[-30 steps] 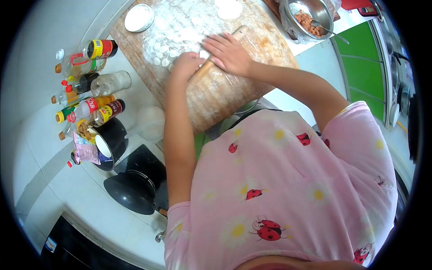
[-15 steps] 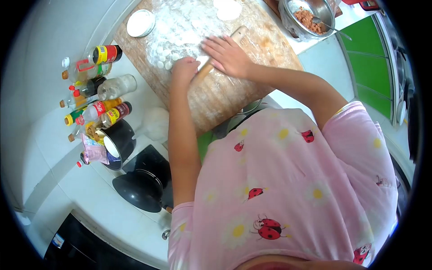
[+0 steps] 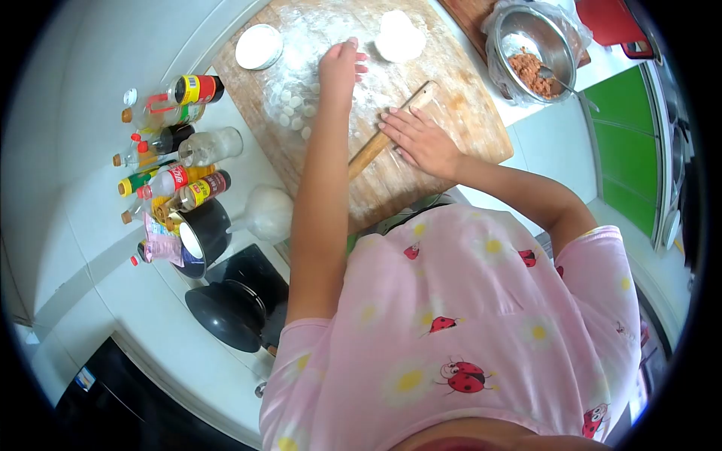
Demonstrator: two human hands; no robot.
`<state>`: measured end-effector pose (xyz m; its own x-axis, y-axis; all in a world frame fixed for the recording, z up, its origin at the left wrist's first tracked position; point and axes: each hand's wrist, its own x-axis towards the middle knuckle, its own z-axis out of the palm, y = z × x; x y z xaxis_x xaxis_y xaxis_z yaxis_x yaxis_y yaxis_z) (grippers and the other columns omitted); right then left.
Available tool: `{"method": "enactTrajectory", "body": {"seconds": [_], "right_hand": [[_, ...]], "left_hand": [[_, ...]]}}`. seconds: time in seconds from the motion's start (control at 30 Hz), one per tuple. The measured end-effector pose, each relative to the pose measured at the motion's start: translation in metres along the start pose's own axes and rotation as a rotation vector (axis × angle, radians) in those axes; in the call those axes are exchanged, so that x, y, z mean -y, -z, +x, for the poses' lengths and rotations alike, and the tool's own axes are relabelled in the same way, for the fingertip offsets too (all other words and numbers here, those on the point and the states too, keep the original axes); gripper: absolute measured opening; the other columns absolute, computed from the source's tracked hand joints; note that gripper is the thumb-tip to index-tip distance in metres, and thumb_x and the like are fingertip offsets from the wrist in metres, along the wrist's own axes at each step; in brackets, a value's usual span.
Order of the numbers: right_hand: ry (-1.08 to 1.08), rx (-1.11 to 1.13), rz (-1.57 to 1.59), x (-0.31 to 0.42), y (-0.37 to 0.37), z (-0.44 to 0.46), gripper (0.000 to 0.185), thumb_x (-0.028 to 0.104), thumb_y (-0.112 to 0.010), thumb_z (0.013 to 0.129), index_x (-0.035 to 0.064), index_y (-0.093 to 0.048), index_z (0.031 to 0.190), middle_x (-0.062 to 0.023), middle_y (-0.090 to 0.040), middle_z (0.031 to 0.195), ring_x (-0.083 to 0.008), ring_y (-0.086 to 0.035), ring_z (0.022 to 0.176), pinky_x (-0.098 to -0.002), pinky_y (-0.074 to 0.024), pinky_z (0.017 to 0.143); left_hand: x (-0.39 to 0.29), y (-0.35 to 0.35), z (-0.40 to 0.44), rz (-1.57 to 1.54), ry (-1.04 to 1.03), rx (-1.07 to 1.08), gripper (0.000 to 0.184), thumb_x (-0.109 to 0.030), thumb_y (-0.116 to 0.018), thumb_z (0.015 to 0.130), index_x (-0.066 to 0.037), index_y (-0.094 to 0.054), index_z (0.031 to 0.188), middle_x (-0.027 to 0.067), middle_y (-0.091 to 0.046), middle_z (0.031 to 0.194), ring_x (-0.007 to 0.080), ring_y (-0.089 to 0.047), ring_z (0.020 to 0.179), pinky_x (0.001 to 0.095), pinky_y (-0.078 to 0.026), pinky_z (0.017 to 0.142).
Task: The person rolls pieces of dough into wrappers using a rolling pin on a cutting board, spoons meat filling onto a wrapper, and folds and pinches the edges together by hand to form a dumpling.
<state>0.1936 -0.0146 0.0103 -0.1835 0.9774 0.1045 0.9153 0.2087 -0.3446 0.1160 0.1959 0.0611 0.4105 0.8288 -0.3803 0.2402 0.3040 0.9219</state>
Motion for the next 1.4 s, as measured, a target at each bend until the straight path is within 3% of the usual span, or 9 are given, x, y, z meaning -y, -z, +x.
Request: {"method": "enactTrajectory", "body": {"seconds": [0.13, 0.27, 0.67, 0.77, 0.87, 1.1, 1.13, 1.23, 1.4], "right_hand": [[0.033, -0.015, 0.022, -0.008, 0.002, 0.01, 0.053, 0.018, -0.061, 0.086, 0.0101, -0.05, 0.138, -0.0059, -0.051, 0.14, -0.0224, -0.044, 0.132, -0.0413, -0.0291, 0.115], [0.054, -0.068, 0.049, -0.013, -0.001, 0.014, 0.052, 0.015, -0.063, 0.083, 0.0104, -0.053, 0.133, -0.0062, -0.055, 0.132, -0.0224, -0.048, 0.126, -0.0404, -0.0313, 0.113], [0.039, -0.132, 0.159, -0.021, 0.009, 0.012, 0.037, 0.012, -0.066, 0.08, 0.0097, -0.061, 0.117, -0.0062, -0.058, 0.113, -0.0246, -0.053, 0.112, -0.0406, -0.037, 0.105], [0.047, -0.124, 0.144, -0.029, 0.014, 0.006, 0.033, 0.013, -0.065, 0.081, 0.009, -0.06, 0.114, -0.0062, -0.058, 0.112, -0.0247, -0.053, 0.112, -0.0405, -0.038, 0.102], [0.022, -0.137, 0.148, -0.033, 0.024, -0.002, 0.028, 0.015, -0.063, 0.083, 0.0085, -0.06, 0.11, -0.0064, -0.058, 0.112, -0.0252, -0.053, 0.112, -0.0403, -0.0384, 0.101], [-0.083, -0.177, 0.149, -0.045, 0.024, -0.01, 0.02, 0.016, -0.061, 0.085, 0.0081, -0.059, 0.104, -0.0083, -0.057, 0.117, -0.0263, -0.052, 0.115, -0.0409, -0.0373, 0.102], [-0.099, -0.188, 0.144, -0.044, 0.022, -0.01, 0.02, 0.017, -0.06, 0.086, 0.008, -0.059, 0.103, -0.0086, -0.057, 0.118, -0.0265, -0.052, 0.115, -0.041, -0.0371, 0.102], [-0.167, -0.218, 0.085, -0.04, 0.018, -0.001, 0.022, 0.019, -0.058, 0.087, 0.0084, -0.059, 0.107, -0.0086, -0.057, 0.121, -0.0267, -0.051, 0.118, -0.0413, -0.0368, 0.103], [-0.249, -0.405, -0.129, -0.046, 0.005, 0.083, 0.035, 0.02, -0.056, 0.086, 0.0097, -0.058, 0.12, -0.0076, -0.055, 0.133, -0.0237, -0.047, 0.128, -0.0407, -0.0351, 0.106]], "left_hand": [[0.066, 0.05, 0.028, 0.341, -0.358, -0.437, 0.025, -0.02, -0.054, 0.093, 0.002, -0.064, 0.1, 0.0158, -0.067, 0.09, 0.0291, -0.063, 0.082, 0.0399, -0.048, 0.077], [0.061, 0.108, -0.018, 0.641, -0.057, -0.638, 0.018, -0.017, -0.057, 0.091, -0.002, -0.064, 0.097, 0.0154, -0.065, 0.095, 0.0315, -0.061, 0.089, 0.0428, -0.047, 0.081], [0.097, 0.106, -0.021, 1.025, -0.532, -0.427, 0.02, -0.013, -0.066, 0.083, -0.008, -0.066, 0.102, 0.0128, -0.061, 0.102, 0.034, -0.057, 0.095, 0.0424, -0.047, 0.085], [0.084, 0.096, -0.022, 0.837, -0.283, -0.348, 0.018, -0.01, -0.065, 0.083, -0.005, -0.065, 0.101, 0.0132, -0.063, 0.1, 0.0312, -0.06, 0.095, 0.0396, -0.048, 0.084], [0.074, 0.061, -0.016, 0.266, -0.326, -0.362, 0.017, -0.009, -0.063, 0.084, -0.001, -0.064, 0.099, 0.0144, -0.067, 0.097, 0.0268, -0.065, 0.091, 0.0356, -0.049, 0.08], [0.074, 0.029, 0.006, 0.738, -0.077, 0.193, 0.021, -0.02, -0.063, 0.085, -0.006, -0.069, 0.099, 0.012, -0.071, 0.085, 0.0222, -0.067, 0.08, 0.0319, -0.05, 0.074], [0.065, 0.025, -0.007, 0.75, 0.103, 0.284, 0.018, -0.021, -0.065, 0.083, -0.009, -0.07, 0.095, 0.0114, -0.071, 0.085, 0.0218, -0.067, 0.079, 0.0325, -0.05, 0.072], [0.069, 0.025, -0.022, 0.706, 0.127, 0.334, 0.019, -0.024, -0.066, 0.081, -0.009, -0.07, 0.092, 0.0106, -0.07, 0.082, 0.0207, -0.066, 0.076, 0.0343, -0.05, 0.069], [0.053, 0.014, -0.033, 0.949, -0.061, 0.33, 0.021, -0.024, -0.059, 0.083, -0.007, -0.069, 0.092, 0.0169, -0.069, 0.084, 0.0364, -0.065, 0.08, 0.045, -0.05, 0.071]]}}
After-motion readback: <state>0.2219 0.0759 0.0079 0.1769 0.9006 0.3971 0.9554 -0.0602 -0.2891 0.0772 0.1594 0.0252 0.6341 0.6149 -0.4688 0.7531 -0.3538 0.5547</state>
